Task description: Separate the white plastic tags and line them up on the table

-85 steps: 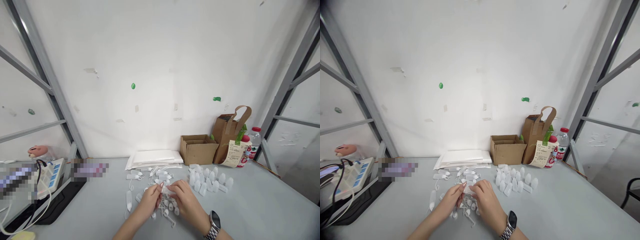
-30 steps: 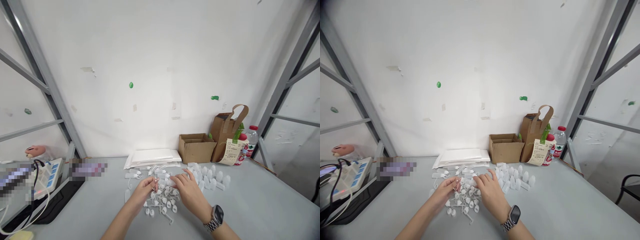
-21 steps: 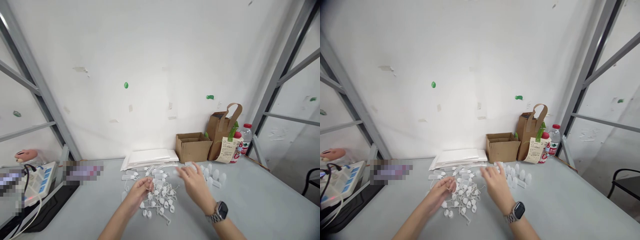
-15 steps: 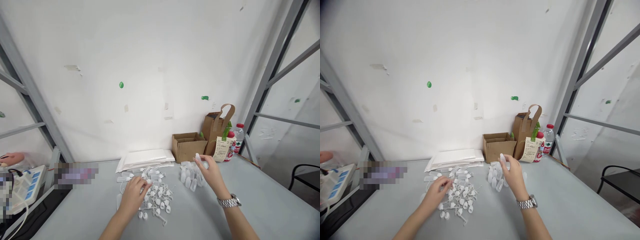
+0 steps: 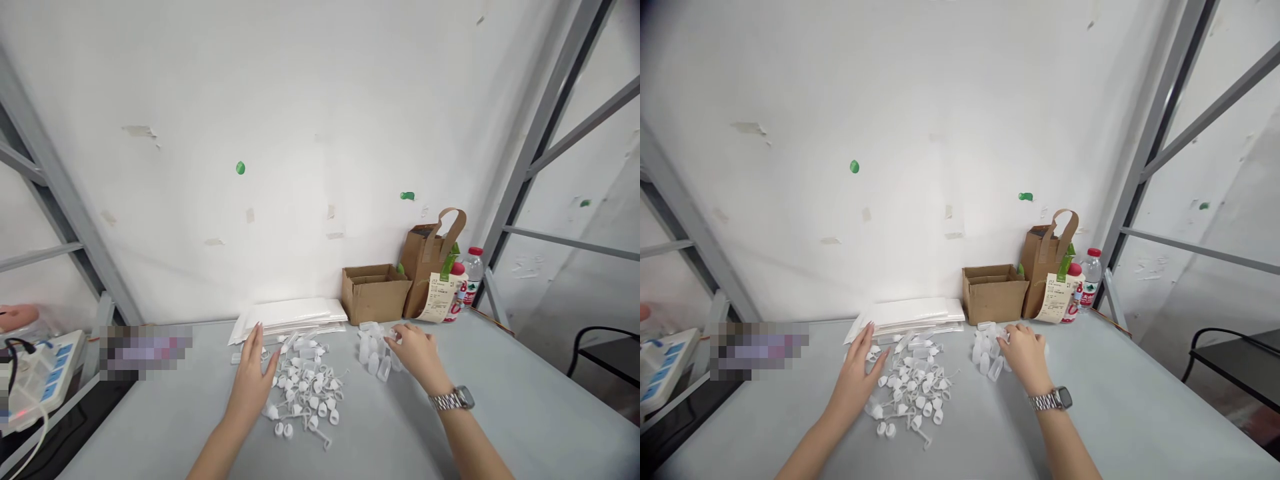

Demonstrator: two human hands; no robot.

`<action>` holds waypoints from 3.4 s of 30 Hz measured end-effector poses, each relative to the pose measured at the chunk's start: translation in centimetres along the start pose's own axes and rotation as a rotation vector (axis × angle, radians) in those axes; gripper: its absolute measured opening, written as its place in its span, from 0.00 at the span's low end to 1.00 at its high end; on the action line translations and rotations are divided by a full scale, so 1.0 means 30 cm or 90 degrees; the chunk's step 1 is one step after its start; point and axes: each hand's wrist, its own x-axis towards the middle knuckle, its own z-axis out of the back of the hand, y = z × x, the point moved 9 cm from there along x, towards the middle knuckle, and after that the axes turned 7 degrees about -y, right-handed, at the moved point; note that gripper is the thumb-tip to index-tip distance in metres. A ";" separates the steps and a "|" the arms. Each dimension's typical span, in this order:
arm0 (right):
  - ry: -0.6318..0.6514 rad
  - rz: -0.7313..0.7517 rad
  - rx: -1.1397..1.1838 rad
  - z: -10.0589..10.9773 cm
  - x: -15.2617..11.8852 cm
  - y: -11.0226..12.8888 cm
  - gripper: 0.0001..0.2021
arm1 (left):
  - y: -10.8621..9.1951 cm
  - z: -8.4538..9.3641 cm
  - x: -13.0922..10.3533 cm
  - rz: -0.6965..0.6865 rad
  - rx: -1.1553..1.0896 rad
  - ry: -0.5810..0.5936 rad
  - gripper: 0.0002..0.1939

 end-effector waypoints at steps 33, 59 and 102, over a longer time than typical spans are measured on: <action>-0.027 0.122 -0.064 -0.053 -0.014 0.016 0.06 | 0.126 0.036 0.052 0.040 0.341 0.102 0.16; -0.186 0.172 0.298 0.092 -0.090 0.214 0.19 | 0.106 -0.007 0.030 0.329 -0.416 0.009 0.23; -0.053 0.069 0.450 -0.036 -0.160 0.287 0.17 | -0.015 -0.130 -0.090 0.524 -0.673 0.196 0.12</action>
